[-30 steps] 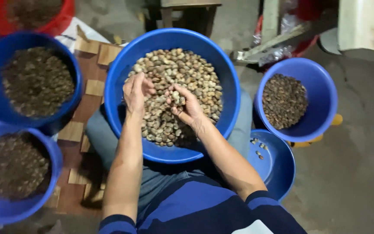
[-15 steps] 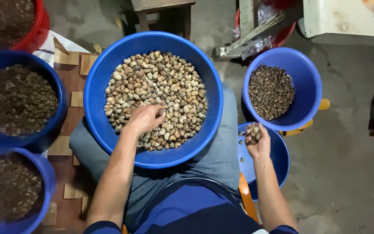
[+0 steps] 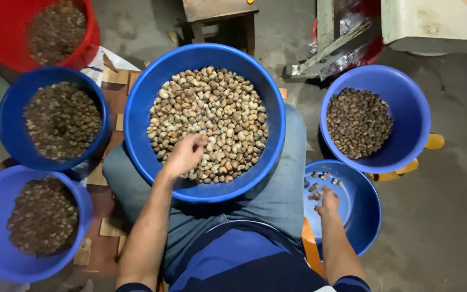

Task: Manually sorting nuts from a large central bowl into several smaller surrounding bowls based on visual inspection.

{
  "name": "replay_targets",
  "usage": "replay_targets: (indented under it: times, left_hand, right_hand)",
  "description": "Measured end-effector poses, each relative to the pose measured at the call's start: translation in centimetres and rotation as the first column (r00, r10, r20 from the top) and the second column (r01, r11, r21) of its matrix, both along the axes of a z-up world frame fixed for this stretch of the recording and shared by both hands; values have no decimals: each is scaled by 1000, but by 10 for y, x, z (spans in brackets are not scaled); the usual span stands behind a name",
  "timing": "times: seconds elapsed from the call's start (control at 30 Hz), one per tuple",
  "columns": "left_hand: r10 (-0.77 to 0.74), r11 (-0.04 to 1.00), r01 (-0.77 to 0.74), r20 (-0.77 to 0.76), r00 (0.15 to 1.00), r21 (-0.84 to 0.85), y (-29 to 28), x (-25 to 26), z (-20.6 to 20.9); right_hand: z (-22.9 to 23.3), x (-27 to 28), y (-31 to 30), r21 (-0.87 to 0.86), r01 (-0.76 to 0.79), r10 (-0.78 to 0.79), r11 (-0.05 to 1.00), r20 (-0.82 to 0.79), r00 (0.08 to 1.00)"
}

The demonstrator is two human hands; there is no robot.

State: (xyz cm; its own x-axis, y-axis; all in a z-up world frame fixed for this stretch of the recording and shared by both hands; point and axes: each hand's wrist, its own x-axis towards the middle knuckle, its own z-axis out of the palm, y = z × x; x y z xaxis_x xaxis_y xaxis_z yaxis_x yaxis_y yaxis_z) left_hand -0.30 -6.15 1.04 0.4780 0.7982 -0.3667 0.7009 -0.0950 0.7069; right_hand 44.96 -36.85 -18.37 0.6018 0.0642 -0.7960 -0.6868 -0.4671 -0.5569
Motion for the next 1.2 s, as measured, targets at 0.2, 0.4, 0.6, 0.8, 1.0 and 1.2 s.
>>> replay_targets:
  times: [0.2,0.4,0.6,0.8,1.0,1.2]
  left_hand:
    - [598,771,-310,464,653,-556,22,-3,37]
    - [384,907,-233,460,800,-351,50,-3,55]
    - [-115,991,110,-69,991,-73,39,-4,33]
    - [-331,936,349,-426,842,-38,33,-6,-58]
    - [-299,946,326,-395,869,1,36,-8,-57]
    - [-380,911,412,-439,814,-25,32,-1,-87]
  right_hand:
    - [64,-22,73,138,-161,126,977,232,964]
    - [201,-80,144,127,-572,288,810,764,577]
    - [274,-177,218,0,-844,231,536,962,146]
    - [205,-240,276,-419,-894,540,-160,721,-434]
    - [159,-268,302,-683,-650,512,-332,448,-733]
    - [155,-253,298,-549,-780,594,-300,532,-603]
